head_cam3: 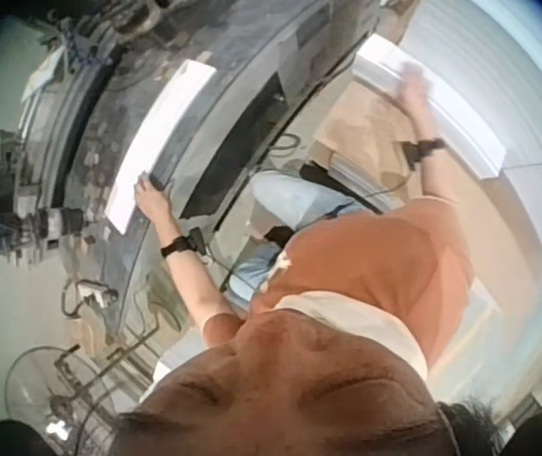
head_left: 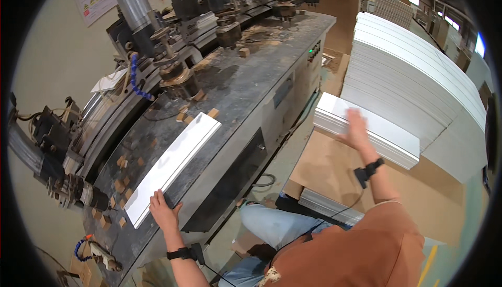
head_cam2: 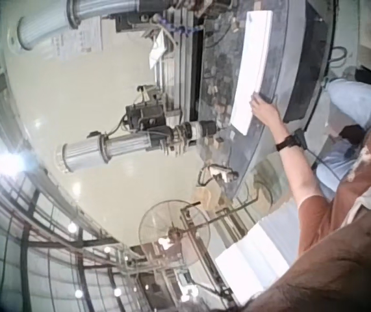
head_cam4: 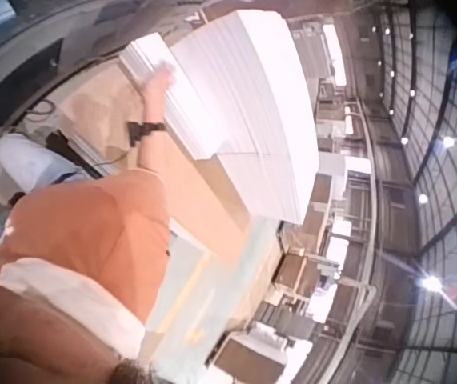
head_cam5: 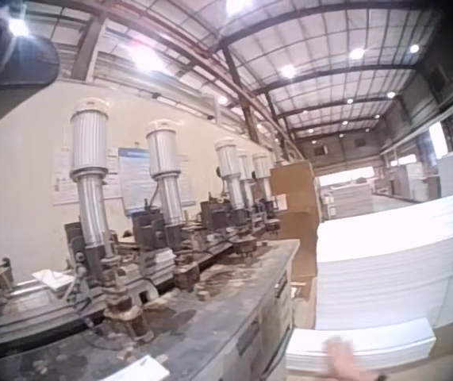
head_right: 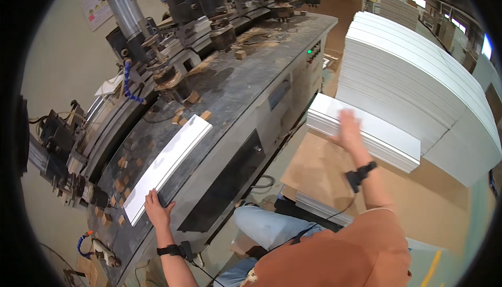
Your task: Feeding wooden planks into a processing machine and stacking the finished pieces.
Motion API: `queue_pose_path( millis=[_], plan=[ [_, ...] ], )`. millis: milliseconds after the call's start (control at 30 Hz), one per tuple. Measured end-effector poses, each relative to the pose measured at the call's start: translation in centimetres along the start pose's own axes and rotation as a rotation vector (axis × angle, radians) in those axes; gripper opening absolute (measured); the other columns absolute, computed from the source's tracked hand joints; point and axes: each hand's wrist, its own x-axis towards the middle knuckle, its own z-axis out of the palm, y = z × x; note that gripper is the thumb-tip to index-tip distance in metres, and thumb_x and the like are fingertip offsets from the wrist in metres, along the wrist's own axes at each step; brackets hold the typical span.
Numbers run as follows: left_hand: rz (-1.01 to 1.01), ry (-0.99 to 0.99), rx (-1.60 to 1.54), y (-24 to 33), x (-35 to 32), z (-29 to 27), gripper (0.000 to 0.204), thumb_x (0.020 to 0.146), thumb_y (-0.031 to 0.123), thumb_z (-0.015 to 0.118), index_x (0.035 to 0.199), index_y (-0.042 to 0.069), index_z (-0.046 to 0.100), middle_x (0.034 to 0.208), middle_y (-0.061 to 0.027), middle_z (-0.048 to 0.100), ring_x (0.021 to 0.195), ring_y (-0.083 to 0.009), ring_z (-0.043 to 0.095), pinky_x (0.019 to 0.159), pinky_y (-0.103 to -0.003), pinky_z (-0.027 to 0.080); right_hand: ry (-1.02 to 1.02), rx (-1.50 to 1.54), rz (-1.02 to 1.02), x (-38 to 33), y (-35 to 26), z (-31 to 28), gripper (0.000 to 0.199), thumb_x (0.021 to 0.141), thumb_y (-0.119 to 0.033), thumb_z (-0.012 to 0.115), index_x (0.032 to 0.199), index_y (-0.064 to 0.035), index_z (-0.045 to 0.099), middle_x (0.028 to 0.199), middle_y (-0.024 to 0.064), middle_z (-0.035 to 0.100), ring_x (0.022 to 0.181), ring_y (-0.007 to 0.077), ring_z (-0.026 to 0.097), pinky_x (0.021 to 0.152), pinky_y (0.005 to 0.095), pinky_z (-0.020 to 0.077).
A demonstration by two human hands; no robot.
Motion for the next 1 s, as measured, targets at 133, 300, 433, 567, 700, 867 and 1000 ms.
queue_pose_path(
  millis=[133, 300, 433, 567, 700, 867, 1000],
  plan=[
    [-0.008, -0.029, -0.037, 0.6, 0.1, 0.0, 0.094, 0.056, 0.024, 0.087, 0.136, 0.007, 0.043, 0.137, -0.0149, 0.045, 0.129, -0.0356, 0.037, 0.107, -0.045, 0.03, -0.063, -0.222, 0.252, -4.8, 11.2, -1.7, 0.094, 0.063, -0.037, 0.082, 0.138, -0.0035, 0.035, 0.143, 0.0167, 0.038, 0.136, 0.0325, 0.031, 0.108, 0.0585, 0.025],
    [0.025, -0.013, -0.029, 0.3, -0.3, 0.7, 0.094, 0.055, 0.025, 0.088, 0.136, 0.007, 0.043, 0.137, -0.0147, 0.045, 0.127, -0.0354, 0.038, 0.107, -0.044, 0.031, 0.046, -0.234, 0.184, -6.9, 14.3, 1.1, 0.07, 0.069, -0.027, 0.077, 0.129, -0.005, 0.047, 0.132, 0.0122, 0.051, 0.13, 0.0287, 0.041, 0.108, 0.0567, 0.0281],
    [0.043, 0.018, 0.003, 0.5, 0.0, 1.6, 0.093, 0.055, 0.023, 0.087, 0.135, 0.008, 0.044, 0.133, -0.0145, 0.046, 0.12, -0.0352, 0.043, 0.102, -0.042, 0.037, 0.268, -0.165, -0.038, -7.2, 12.4, 1.6, 0.042, 0.072, -0.004, 0.062, 0.114, -0.0075, 0.057, 0.122, 0.01, 0.06, 0.118, 0.0278, 0.053, 0.106, 0.0496, 0.0342],
    [0.033, 0.05, -0.021, -0.4, -0.7, -0.1, 0.093, 0.054, 0.023, 0.088, 0.134, 0.006, 0.045, 0.134, -0.0157, 0.047, 0.124, -0.0361, 0.041, 0.105, -0.043, 0.033, 0.354, 0.003, -0.125, -5.4, 9.1, -0.8, 0.038, 0.071, 0.0, 0.059, 0.107, -0.0137, 0.062, 0.105, 0.0095, 0.067, 0.099, 0.0285, 0.063, 0.083, 0.0392, 0.0515],
    [0.085, 0.119, -0.028, -0.1, 0.0, 0.2, 0.088, 0.05, 0.028, 0.088, 0.127, 0.006, 0.051, 0.126, -0.0156, 0.054, 0.119, -0.0349, 0.048, 0.099, -0.045, 0.038, 0.32, 0.163, -0.229, -3.5, 3.0, -4.2, 0.038, 0.07, 0.001, 0.061, 0.104, -0.0138, 0.065, 0.094, 0.0108, 0.068, 0.085, 0.0284, 0.066, 0.072, 0.0371, 0.0523],
    [0.004, 0.012, 0.088, 0.6, 0.1, 0.6, 0.083, 0.064, 0.044, 0.08, 0.133, 0.012, 0.048, 0.138, -0.0114, 0.044, 0.132, -0.0323, 0.037, 0.108, -0.052, 0.027, 0.292, 0.528, -0.545, 0.4, -8.4, -7.1, 0.038, 0.071, 0.005, 0.063, 0.106, -0.01, 0.065, 0.094, 0.0118, 0.068, 0.085, 0.0289, 0.066, 0.073, 0.0348, 0.0518],
    [0.091, 0.255, 0.156, 0.4, -3.8, -0.9, 0.039, 0.079, 0.024, 0.066, 0.113, 0.009, 0.055, 0.129, -0.0088, 0.051, 0.128, -0.0286, 0.042, 0.111, -0.052, 0.024, 0.216, 0.65, -0.945, 2.9, -20.2, -9.2, 0.035, 0.071, 0.003, 0.066, 0.104, -0.0089, 0.064, 0.094, 0.0112, 0.067, 0.085, 0.0288, 0.065, 0.072, 0.0356, 0.0517]
  ],
)
